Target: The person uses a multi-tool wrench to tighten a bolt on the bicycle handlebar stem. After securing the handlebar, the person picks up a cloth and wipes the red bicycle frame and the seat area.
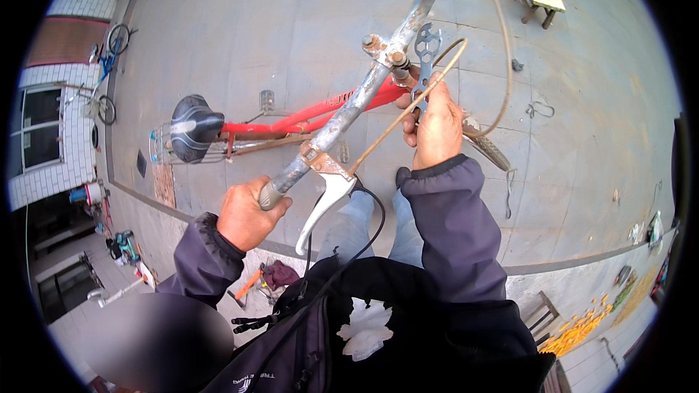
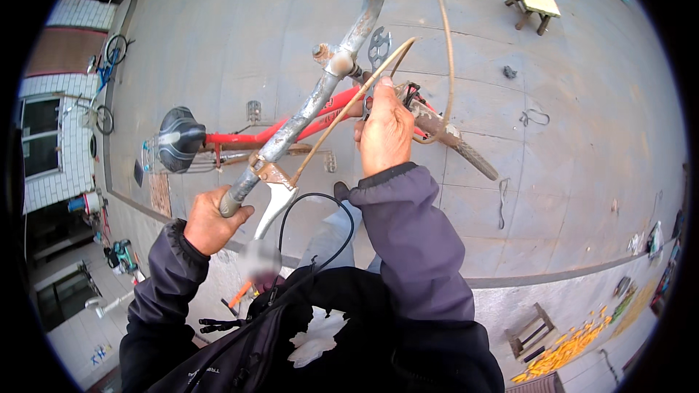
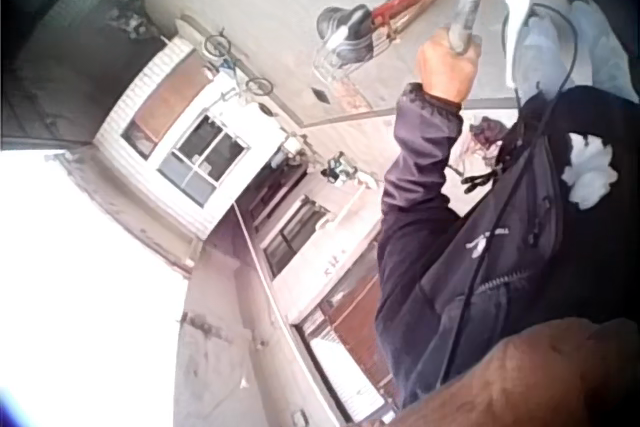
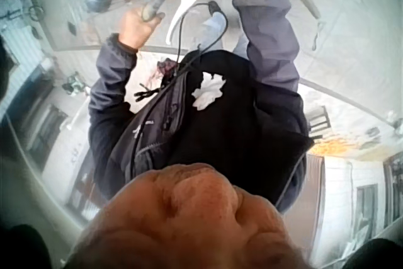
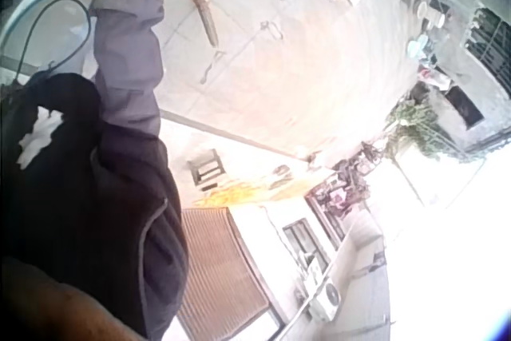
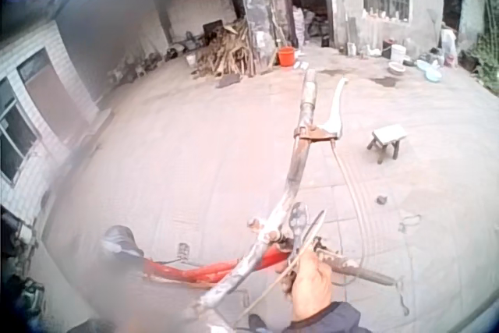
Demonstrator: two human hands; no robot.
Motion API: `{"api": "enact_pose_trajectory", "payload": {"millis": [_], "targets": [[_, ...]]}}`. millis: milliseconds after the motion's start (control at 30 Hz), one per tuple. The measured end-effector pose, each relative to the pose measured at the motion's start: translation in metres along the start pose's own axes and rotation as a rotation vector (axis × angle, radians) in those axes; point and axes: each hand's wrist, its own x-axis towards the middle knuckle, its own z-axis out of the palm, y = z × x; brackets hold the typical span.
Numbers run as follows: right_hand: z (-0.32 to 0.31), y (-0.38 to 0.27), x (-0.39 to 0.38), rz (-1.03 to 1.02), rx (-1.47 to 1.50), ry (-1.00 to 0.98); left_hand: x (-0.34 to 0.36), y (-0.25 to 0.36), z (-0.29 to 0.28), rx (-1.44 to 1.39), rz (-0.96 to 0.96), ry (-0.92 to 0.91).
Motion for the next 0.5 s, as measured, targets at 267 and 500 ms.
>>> {"api": "enact_pose_trajectory", "payload": {"millis": [267, 500], "targets": [[0.006, 0.026, -0.023, -0.039, 0.294, 0.026, 0.004, -0.002, -0.008, -0.033, 0.113, -0.114], [-0.009, 0.063, -0.037, -0.078, 0.277, 0.072, 0.005, -0.006, -0.007, -0.037, 0.162, -0.140]]}}
